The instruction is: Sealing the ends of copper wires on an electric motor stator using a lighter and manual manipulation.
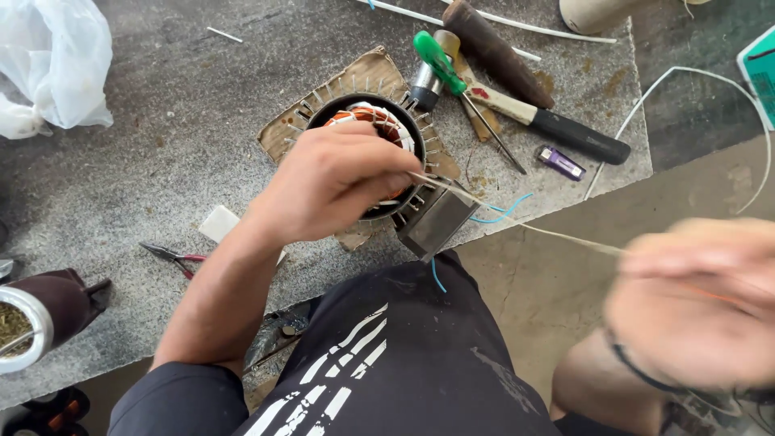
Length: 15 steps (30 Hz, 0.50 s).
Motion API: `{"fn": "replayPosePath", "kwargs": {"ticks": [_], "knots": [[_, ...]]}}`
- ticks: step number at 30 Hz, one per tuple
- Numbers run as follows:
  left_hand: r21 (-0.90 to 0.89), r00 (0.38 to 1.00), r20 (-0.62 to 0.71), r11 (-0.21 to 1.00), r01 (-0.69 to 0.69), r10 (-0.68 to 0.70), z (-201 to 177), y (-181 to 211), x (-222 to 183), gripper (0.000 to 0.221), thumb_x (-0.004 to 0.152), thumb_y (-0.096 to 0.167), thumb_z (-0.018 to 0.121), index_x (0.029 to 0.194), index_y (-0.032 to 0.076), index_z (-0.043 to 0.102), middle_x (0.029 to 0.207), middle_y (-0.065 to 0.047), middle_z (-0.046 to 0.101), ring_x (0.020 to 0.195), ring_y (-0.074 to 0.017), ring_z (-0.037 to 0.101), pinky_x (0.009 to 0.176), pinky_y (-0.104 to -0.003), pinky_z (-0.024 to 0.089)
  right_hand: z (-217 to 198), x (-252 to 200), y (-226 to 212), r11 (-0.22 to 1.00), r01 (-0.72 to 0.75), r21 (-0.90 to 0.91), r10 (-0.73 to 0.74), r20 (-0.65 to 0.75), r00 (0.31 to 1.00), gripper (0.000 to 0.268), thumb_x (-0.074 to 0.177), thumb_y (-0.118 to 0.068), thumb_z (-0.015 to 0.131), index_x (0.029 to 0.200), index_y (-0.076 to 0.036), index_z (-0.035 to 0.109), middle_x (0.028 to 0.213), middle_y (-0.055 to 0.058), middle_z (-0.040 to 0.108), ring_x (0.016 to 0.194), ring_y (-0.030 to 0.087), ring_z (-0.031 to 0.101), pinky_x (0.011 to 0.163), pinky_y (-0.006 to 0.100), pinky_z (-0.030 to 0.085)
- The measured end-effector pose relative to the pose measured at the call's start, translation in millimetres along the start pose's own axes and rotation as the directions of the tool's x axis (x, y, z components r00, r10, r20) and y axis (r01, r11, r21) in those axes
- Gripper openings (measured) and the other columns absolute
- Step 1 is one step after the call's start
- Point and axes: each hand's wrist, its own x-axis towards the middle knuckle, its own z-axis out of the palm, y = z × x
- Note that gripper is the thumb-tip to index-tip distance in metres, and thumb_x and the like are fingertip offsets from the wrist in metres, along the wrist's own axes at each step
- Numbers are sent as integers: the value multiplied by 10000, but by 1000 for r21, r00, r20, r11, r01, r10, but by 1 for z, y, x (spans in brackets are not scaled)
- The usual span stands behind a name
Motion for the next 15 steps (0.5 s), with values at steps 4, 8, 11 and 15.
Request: {"fn": "replayPosePath", "kwargs": {"ticks": [4,8,11,15], "knots": [[-81,982,-78,983,167,-173,-3,17,-11,103,1040,72,628,1104,60,707,1011,-51,751,842,-223,651,823,-363,497,79,-25,12,517,-637,571,515,386,765,513,1122,-355,430,993,51,717,922,120,597,739,256,574,624,353,502],[54,989,38,989,138,-140,3,30,-9,223,1007,163,713,1207,95,641,808,4,643,712,-197,533,651,-357,460,107,-48,17,105,-839,533,558,667,494,505,1093,-292,340,827,19,635,732,123,494,556,232,473,498,359,472],[144,993,121,990,-4,-14,8,23,-12,288,1027,219,715,1283,106,649,781,-38,594,694,-251,492,674,-405,423,112,-49,20,70,-861,503,562,694,451,503,1087,-276,331,787,-1,627,689,108,478,514,208,455,478,340,466],[161,999,39,987,20,-27,8,26,-10,218,1044,233,707,1219,102,702,712,-35,555,628,-223,468,599,-392,407,117,-57,29,-23,-876,482,575,723,383,511,1084,-283,343,778,5,634,687,99,475,495,191,452,459,317,459]]}}
